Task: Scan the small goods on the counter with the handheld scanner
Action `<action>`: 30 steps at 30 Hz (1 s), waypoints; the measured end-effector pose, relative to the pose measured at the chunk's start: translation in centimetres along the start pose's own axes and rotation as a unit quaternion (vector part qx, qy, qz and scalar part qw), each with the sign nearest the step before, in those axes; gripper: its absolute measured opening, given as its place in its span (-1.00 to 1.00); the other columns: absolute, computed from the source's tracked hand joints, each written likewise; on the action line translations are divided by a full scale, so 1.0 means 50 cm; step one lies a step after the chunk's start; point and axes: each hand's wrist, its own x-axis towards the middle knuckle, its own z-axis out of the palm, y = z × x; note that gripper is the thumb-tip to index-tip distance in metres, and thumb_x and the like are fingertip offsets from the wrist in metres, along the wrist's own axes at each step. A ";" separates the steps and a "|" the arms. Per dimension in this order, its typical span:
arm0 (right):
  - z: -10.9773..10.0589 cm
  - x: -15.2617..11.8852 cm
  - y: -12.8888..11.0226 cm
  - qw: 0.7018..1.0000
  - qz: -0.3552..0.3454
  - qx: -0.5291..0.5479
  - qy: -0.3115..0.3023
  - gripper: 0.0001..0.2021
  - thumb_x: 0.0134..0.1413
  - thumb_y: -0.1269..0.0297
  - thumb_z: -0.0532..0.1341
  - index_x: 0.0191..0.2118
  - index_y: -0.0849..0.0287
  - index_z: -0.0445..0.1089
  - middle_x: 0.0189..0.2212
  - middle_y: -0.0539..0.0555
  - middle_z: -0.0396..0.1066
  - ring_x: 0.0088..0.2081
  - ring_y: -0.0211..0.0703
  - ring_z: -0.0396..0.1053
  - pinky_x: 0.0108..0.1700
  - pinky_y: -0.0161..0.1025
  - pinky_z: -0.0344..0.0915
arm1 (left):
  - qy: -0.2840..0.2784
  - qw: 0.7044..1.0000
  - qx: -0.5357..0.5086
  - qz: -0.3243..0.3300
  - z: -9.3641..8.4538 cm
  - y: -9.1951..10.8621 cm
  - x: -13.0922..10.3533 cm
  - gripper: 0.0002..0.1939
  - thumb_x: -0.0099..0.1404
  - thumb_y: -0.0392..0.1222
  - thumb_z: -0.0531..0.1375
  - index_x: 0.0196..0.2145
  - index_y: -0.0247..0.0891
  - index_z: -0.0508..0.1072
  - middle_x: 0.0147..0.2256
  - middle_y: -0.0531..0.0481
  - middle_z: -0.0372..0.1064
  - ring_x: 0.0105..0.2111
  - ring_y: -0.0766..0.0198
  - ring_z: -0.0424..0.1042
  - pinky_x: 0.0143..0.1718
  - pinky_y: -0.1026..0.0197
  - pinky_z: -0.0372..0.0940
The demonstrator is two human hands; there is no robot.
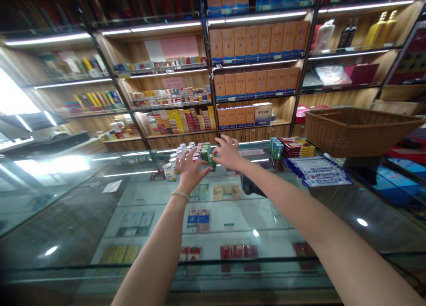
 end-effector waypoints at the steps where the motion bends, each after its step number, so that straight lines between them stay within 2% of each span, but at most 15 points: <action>1: 0.008 0.005 -0.003 1.000 -0.001 -0.003 -0.004 -0.77 0.18 0.14 0.28 -0.12 0.01 0.64 0.44 0.11 0.16 0.45 0.24 -0.09 0.33 0.30 -0.13 | 0.002 1.000 -0.001 -0.017 -0.001 -0.007 0.000 -0.82 0.21 0.01 0.43 -0.26 -0.06 0.61 0.40 -0.12 0.18 0.43 -0.21 0.01 0.39 -0.47 -0.25; 8: 0.048 0.023 -0.028 0.999 -0.024 -0.013 -0.023 -0.77 0.20 0.15 0.29 -0.12 0.07 0.63 0.44 0.17 0.16 0.46 0.21 -0.09 0.35 0.29 -0.13 | 0.050 0.997 0.023 -0.055 0.004 -0.019 -0.006 -0.76 0.26 -0.12 0.38 -0.10 -0.01 0.59 0.41 -0.15 0.15 0.42 -0.22 0.04 0.37 -0.50 -0.22; 16: 0.093 0.028 -0.041 1.000 -0.024 -0.010 -0.004 -0.78 0.24 0.17 0.26 -0.12 0.07 0.62 0.43 0.16 0.17 0.46 0.20 -0.07 0.36 0.31 -0.13 | 0.079 0.995 0.038 -0.054 0.027 -0.032 -0.015 -0.76 0.26 -0.13 0.37 -0.10 0.03 0.59 0.41 -0.10 0.15 0.41 -0.20 0.03 0.36 -0.47 -0.26; 21: 0.104 0.026 -0.043 1.000 -0.020 -0.005 -0.005 -0.77 0.21 0.20 0.25 -0.07 0.07 0.58 0.43 0.18 0.17 0.45 0.25 -0.05 0.34 0.32 -0.12 | 0.083 0.994 0.033 -0.058 0.031 -0.034 -0.015 -0.82 0.28 -0.11 0.35 -0.14 0.03 0.60 0.39 -0.09 0.20 0.39 -0.20 0.06 0.36 -0.48 -0.25; 26: 0.105 0.005 -0.046 1.000 -0.008 -0.014 0.002 -0.45 0.07 0.23 0.32 0.21 0.13 0.36 0.48 0.31 0.02 0.46 0.25 -0.09 0.36 0.27 -0.08 | 0.067 0.995 0.023 -0.068 0.028 -0.031 -0.014 -0.84 0.28 -0.12 0.35 -0.16 0.02 0.61 0.39 -0.08 0.19 0.40 -0.20 0.05 0.37 -0.49 -0.28; 30: 0.111 -0.016 -0.052 0.999 0.015 -0.033 -0.011 -0.39 0.04 0.29 0.35 0.23 0.12 0.26 0.49 0.36 -0.06 0.46 0.29 -0.12 0.34 0.31 -0.03 | 0.068 0.995 0.012 -0.065 0.023 -0.026 -0.015 -0.82 0.28 -0.12 0.34 -0.14 0.01 0.61 0.39 -0.09 0.19 0.40 -0.21 0.05 0.37 -0.49 -0.28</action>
